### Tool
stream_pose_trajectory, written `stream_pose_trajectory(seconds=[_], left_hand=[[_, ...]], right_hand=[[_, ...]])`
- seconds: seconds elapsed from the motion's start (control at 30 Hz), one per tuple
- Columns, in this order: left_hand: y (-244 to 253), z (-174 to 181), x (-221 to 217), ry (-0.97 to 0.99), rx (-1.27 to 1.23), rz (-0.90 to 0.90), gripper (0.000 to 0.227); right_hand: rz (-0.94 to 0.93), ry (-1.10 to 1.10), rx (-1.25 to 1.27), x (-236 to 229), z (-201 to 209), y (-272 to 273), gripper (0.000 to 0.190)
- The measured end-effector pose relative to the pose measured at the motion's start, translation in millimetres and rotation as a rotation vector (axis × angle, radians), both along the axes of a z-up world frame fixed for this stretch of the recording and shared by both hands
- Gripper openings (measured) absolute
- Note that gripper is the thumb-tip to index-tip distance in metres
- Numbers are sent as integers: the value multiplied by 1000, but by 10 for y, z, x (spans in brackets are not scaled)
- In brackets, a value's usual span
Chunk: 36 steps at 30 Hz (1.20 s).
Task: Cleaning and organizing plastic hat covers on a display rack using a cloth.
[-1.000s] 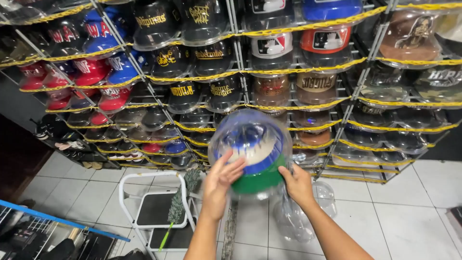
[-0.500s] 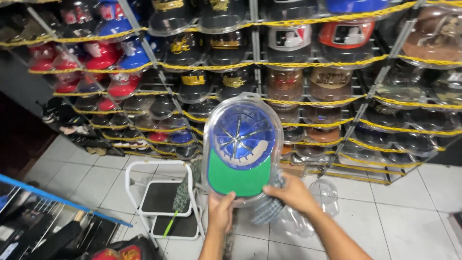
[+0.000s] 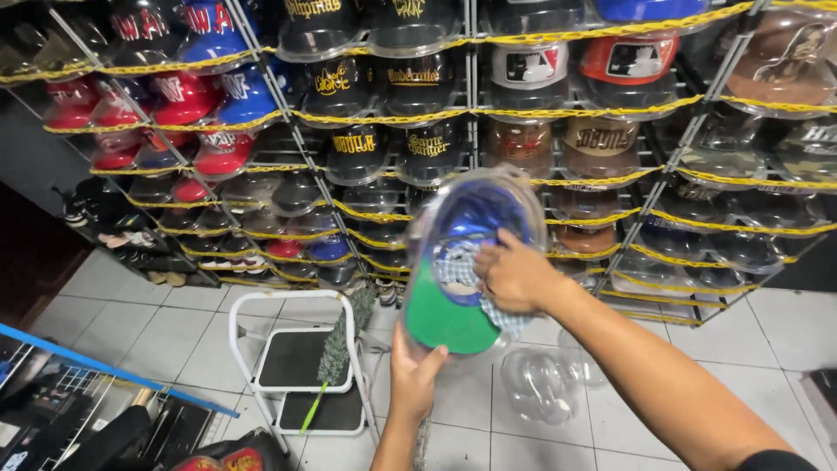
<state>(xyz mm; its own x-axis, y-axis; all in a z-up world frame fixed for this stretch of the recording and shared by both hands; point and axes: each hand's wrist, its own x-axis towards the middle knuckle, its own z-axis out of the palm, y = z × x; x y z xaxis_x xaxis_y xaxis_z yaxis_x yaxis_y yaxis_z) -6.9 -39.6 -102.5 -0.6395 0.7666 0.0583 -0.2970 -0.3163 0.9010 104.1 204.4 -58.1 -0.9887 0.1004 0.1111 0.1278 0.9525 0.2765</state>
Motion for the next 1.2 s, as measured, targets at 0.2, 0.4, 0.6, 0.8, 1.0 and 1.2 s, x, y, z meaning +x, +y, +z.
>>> stream_pose_trajectory(seconds=[0.2,0.4,0.6,0.8,1.0,1.2], left_hand=[[3,-259,181,-6,-117,-105,85],[44,-294,39,149,46,-210,86],[-233,-150,-186,-13,66,-132,91],[-152,-379,-2,259,-20,-271,86],[-175,-658,-207,514,-290,-315,76],[-93,-230,-470,1135,-324,-398,92]], right_hand=[[-519,381,-2039,-167,-45,-689,121],[-441,660,-1600,-429,-969,-400,85],[-192,-266,-122,286,313,-818,132],[-237,75,-1429,302,-528,-661,66],[551,1230,-2964,77,489,-990,110],[-182,1522,-2471,-29,-178,-722,59]])
